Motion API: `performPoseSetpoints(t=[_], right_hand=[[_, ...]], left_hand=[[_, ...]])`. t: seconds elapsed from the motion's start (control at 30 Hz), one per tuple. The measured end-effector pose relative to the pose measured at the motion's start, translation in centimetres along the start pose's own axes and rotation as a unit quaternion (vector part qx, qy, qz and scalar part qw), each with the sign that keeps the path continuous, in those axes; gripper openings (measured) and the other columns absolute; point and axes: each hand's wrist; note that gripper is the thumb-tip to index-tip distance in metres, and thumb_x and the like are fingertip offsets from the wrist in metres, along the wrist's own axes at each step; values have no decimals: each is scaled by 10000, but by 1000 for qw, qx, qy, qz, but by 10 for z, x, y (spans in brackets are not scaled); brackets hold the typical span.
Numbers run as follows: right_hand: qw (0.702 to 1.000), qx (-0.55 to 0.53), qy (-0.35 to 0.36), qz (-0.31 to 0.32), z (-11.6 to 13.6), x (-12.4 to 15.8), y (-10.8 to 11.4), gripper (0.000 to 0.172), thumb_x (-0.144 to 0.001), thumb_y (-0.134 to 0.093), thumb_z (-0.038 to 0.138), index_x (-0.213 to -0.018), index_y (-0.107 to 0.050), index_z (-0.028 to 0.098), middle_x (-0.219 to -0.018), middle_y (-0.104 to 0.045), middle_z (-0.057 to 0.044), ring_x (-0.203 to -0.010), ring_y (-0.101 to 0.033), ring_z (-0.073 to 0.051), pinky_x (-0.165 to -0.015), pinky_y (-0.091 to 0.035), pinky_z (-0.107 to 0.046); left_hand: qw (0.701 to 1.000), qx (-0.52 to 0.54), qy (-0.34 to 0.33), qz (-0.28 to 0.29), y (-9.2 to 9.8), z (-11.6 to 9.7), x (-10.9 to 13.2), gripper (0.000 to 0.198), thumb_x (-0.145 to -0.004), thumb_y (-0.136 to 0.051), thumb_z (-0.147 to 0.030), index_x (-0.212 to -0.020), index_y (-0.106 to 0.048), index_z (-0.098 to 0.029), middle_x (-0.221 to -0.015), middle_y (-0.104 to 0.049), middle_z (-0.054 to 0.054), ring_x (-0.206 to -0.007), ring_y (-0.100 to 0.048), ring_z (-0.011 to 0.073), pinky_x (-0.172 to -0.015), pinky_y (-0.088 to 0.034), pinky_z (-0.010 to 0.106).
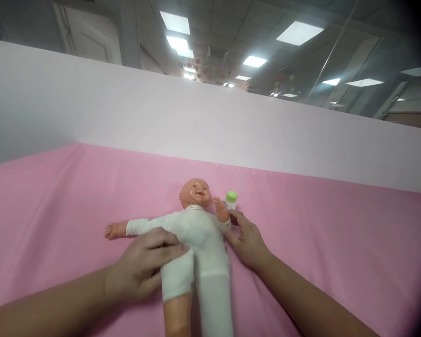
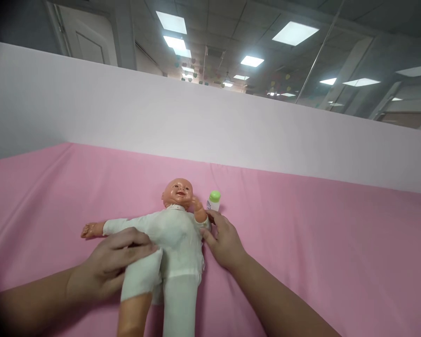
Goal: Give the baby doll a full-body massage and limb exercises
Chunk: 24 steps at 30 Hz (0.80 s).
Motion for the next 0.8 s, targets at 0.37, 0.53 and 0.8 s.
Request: performPoseSetpoints(t=[0.37, 0.53, 0.8], right_hand=[[973, -141, -159, -93, -57, -15, 39, 632, -910, -679, 520, -1405, -525, 158, -1083, -751, -139, -843, -756, -271, -669, -621, -401], [986, -60, -151, -45, -58, -13, 50, 594, -825, -778, 487, -1314, -609, 193, -990, -764, -83, -802, -744, -260, -693, -609, -408], [999, 0, -17, -51, -8, -1, 10, 454, -977, -611, 364, -1421, -549, 294, -1205, -717, -70, -991, -707, -255, -894, -604, -449]], left_hand=[[984, -22, -154, 91, 6, -33, -2, 456, -962, -548, -288, -1401, -595, -177, -1047, -743, 165, -951, -721, 290, -892, -617, 455], [988, -3, -127, 86, 6, -30, -2, 487, -975, -549, -283, -1456, -548, -209, -1038, -731, 146, -922, -711, 276, -852, -617, 439], [988, 93, 123, -6, -1, 0, 0, 390, -966, -565, -158, -1315, -668, -297, -1092, -703, 34, -975, -692, 195, -847, -591, 310]])
Point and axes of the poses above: each hand's wrist, its own x-axis away from the middle knuckle, its own y-axis out of the back of the hand, z = x × y
